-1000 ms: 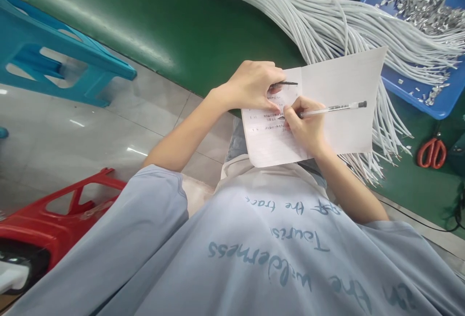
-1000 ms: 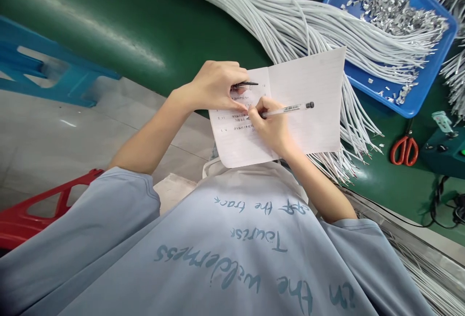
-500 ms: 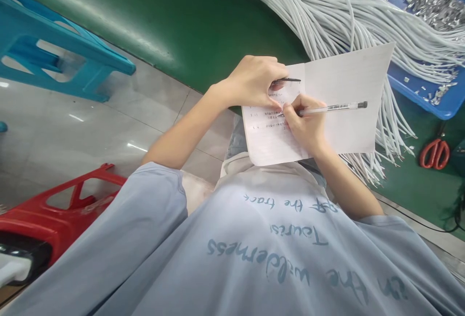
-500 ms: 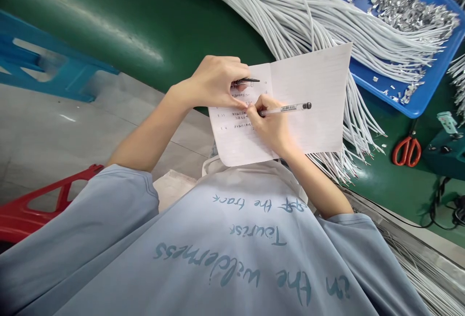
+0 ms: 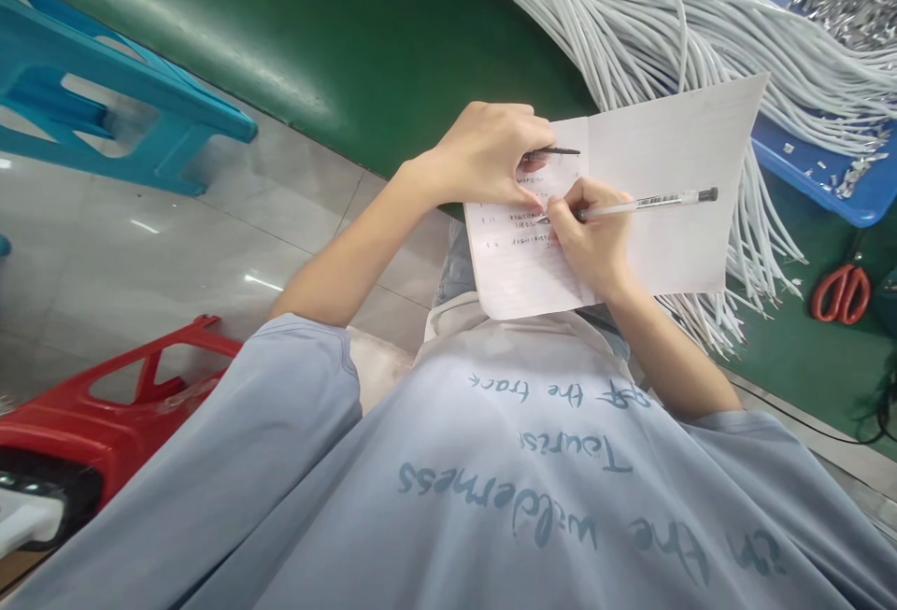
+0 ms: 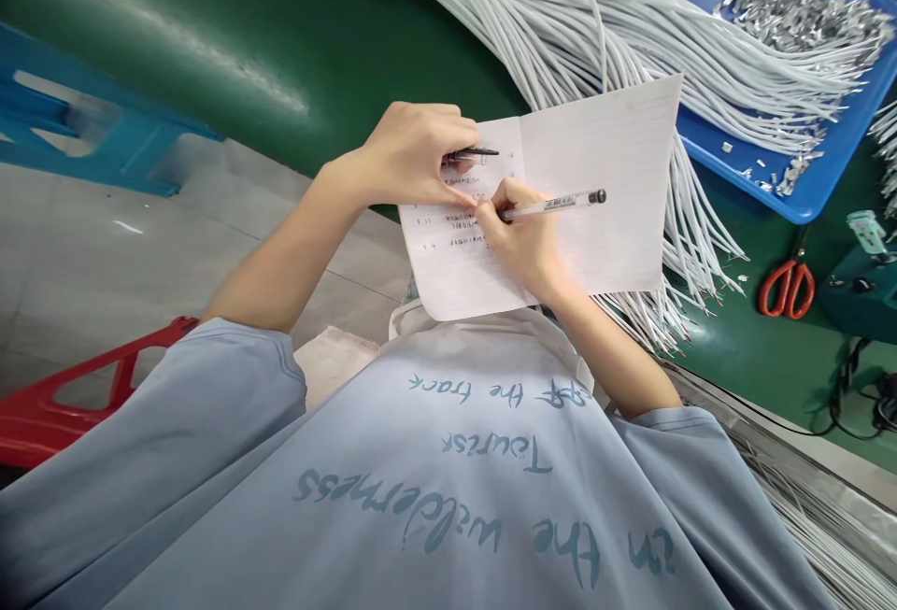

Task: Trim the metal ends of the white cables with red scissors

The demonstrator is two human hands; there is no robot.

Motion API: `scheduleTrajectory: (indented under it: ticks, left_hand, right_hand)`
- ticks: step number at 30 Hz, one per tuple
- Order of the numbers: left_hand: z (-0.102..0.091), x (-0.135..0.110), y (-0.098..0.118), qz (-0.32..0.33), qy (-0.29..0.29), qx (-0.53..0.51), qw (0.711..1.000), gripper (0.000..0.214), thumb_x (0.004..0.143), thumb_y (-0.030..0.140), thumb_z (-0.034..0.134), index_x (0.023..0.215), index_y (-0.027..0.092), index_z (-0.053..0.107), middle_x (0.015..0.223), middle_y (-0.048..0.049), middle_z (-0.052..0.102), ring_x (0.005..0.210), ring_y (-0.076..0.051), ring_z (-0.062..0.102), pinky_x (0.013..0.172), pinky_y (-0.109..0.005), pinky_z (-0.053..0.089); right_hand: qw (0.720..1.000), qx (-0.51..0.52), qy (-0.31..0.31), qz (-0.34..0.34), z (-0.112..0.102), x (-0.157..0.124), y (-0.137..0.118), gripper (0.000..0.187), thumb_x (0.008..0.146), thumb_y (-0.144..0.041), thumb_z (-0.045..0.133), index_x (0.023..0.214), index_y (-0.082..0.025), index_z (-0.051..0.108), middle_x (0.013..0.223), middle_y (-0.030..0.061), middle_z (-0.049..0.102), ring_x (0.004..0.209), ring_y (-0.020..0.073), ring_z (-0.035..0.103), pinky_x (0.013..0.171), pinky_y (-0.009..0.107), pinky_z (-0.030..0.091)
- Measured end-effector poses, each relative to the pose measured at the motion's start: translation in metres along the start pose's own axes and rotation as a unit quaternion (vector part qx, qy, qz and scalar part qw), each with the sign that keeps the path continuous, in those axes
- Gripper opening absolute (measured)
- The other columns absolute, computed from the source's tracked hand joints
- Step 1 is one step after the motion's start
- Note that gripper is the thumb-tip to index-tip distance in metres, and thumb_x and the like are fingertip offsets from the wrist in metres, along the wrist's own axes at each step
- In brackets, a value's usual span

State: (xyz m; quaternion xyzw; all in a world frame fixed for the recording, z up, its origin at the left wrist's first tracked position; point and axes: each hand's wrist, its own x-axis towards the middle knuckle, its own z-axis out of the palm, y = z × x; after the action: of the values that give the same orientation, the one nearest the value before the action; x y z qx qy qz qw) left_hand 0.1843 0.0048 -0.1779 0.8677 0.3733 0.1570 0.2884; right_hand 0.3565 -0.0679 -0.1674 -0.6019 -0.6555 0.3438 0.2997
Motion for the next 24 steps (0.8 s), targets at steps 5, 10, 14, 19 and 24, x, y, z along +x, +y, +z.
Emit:
scheduleTrajectory:
  ticks: [5, 10, 14, 19, 24]
  left_hand:
    - [0.0002, 0.0002, -0.0008, 0.001, -0.008, -0.005, 1.000, 0.031, 0.073, 0.041, 0.072, 0.067, 0.021, 0.049, 0.065, -0.0025, 0.055, 0.077, -0.019, 0.048, 0.064, -0.031, 0.029]
    - [0.0010, 0.0007, -0.0005, 0.000, -0.004, 0.019, 1.000, 0.037, 0.070, 0.038, 0.074, 0.063, 0.021, 0.042, 0.066, -0.0015, 0.055, 0.073, -0.017, 0.046, 0.060, -0.031, 0.027]
    - [0.0009, 0.0012, -0.0003, 0.007, -0.001, 0.017, 1.000, 0.039, 0.070, 0.037, 0.074, 0.061, 0.021, 0.039, 0.067, -0.0015, 0.056, 0.071, -0.016, 0.044, 0.059, -0.032, 0.024]
    - [-0.0003, 0.0006, -0.0004, 0.008, -0.013, 0.024, 1.000, 0.035, 0.075, 0.041, 0.073, 0.064, 0.020, 0.047, 0.069, -0.0024, 0.057, 0.075, -0.015, 0.043, 0.064, -0.031, 0.028]
    - [-0.0008, -0.0009, 0.0012, 0.017, 0.009, 0.036, 0.999, 0.039, 0.073, 0.038, 0.074, 0.063, 0.018, 0.043, 0.068, -0.0009, 0.053, 0.071, -0.013, 0.043, 0.059, -0.028, 0.020]
  right_hand:
    - [1.000, -0.018, 0.007, -0.005, 0.0003, 0.0007, -0.0004, 0.038, 0.077, -0.009, 0.055, 0.053, -0.024, 0.030, 0.048, -0.0045, 0.041, 0.048, 0.0121, 0.036, 0.054, 0.031, 0.037]
    - [1.000, -0.005, 0.000, -0.012, 0.0004, 0.0013, 0.0007, 0.041, 0.076, -0.005, 0.056, 0.052, -0.023, 0.030, 0.047, -0.0048, 0.041, 0.047, 0.0112, 0.036, 0.052, 0.031, 0.034]
    - [1.000, 0.000, -0.002, 0.001, 0.0000, 0.0009, 0.0008, 0.041, 0.077, -0.005, 0.056, 0.053, -0.024, 0.030, 0.048, -0.0050, 0.041, 0.048, 0.0119, 0.037, 0.054, 0.032, 0.035]
    - [1.000, 0.006, -0.016, -0.015, 0.0006, 0.0018, 0.0021, 0.040, 0.076, -0.004, 0.057, 0.053, -0.024, 0.031, 0.048, -0.0050, 0.040, 0.047, 0.0118, 0.035, 0.053, 0.032, 0.034]
    - [1.000, -0.009, 0.015, -0.019, 0.0007, 0.0002, 0.0041, 0.039, 0.076, -0.009, 0.056, 0.053, -0.024, 0.030, 0.047, -0.0048, 0.038, 0.047, 0.0116, 0.035, 0.051, 0.031, 0.035]
